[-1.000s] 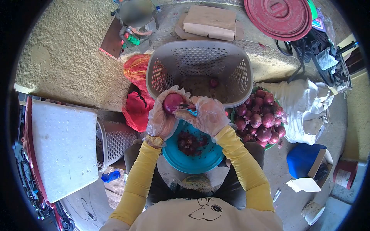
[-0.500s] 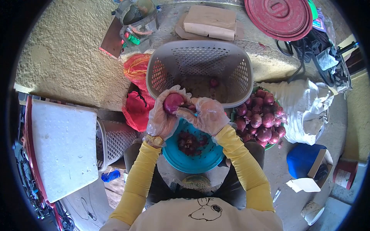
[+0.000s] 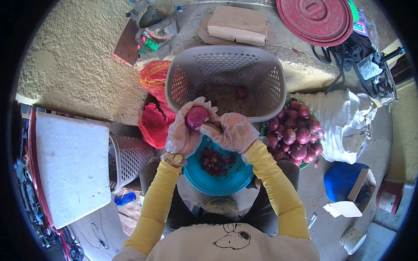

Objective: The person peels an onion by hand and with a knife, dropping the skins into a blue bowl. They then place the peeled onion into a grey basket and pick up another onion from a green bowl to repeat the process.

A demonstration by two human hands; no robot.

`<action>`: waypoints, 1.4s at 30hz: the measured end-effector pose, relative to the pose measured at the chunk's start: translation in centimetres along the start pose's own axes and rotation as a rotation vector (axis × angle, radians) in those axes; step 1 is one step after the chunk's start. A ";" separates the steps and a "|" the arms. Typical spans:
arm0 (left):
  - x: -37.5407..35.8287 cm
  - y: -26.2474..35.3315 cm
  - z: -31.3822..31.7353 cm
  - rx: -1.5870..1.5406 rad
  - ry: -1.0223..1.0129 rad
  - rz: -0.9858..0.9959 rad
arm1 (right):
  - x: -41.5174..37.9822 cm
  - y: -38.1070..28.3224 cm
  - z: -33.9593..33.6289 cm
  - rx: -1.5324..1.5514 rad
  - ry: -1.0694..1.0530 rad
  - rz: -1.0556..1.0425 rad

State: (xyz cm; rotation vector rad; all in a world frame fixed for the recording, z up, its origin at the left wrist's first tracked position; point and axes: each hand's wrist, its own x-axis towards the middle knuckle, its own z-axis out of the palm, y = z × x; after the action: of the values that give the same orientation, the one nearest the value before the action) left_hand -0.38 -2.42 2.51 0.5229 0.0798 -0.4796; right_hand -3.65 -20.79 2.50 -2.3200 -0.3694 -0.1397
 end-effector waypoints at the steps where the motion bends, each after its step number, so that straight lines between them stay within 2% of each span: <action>1: -0.1 0.0 -0.1 0.005 -0.016 0.003 | 0.1 -0.4 -0.4 0.000 0.000 0.000; 3: 0.0 0.0 -0.3 0.009 -0.031 0.006 | 0.4 -1.2 -1.0 0.073 -0.083 0.025; 7: 0.0 0.0 -0.4 -0.012 0.041 -0.027 | 0.2 -0.5 -0.5 -0.003 -0.075 -0.017; 12: -0.1 0.1 -0.8 0.044 0.018 -0.052 | 0.2 -0.9 -1.1 -0.011 -0.055 -0.171; 14: -0.6 -0.1 -0.5 0.100 -0.047 0.031 | 0.1 -1.2 -1.3 0.027 -0.110 -0.156; 16: -0.4 0.1 -0.6 0.103 -0.013 0.033 | 0.0 -1.3 -1.1 0.067 -0.168 -0.140; 18: -0.3 0.3 -1.1 0.108 0.019 0.036 | -0.1 -1.0 -0.7 -0.023 -0.193 -0.172; 21: 0.1 0.5 -2.1 0.147 -0.092 0.086 | 0.0 -0.9 -1.4 -0.157 -0.212 -0.220; 23: 0.5 1.0 -1.8 -0.100 0.059 -0.063 | 0.0 -0.9 -1.5 -0.092 -0.187 -0.214; 26: 0.2 1.1 -0.9 -0.088 0.112 -0.113 | -0.1 -0.4 -1.1 -0.046 -0.133 -0.211; 28: 0.3 1.2 -1.2 -0.056 0.073 -0.129 | -0.1 0.1 -0.5 -0.064 -0.103 -0.216; 30: 0.4 1.1 -1.5 -0.022 0.035 -0.145 | 0.1 -0.1 -0.2 -0.245 -0.037 -0.131; 33: 0.5 0.9 -1.6 0.111 0.034 -0.103 | 0.3 -1.1 -1.5 -0.213 0.005 -0.035; 36: 0.7 0.8 -2.0 0.088 -0.047 -0.202 | 0.3 0.1 -1.7 -0.237 -0.002 0.007; 38: 0.6 0.6 -2.2 0.189 -0.056 -0.165 | 0.2 0.4 -2.1 -0.235 0.000 0.005; 42: -0.5 0.8 -1.4 0.169 -0.126 -0.104 | 0.3 0.1 -2.7 -0.176 -0.049 0.035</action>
State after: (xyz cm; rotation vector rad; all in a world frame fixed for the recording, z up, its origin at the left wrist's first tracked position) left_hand -0.40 -0.95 1.76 0.6552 -0.0554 -0.6236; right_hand -3.29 -22.73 4.42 -2.5059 -0.3527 -0.1020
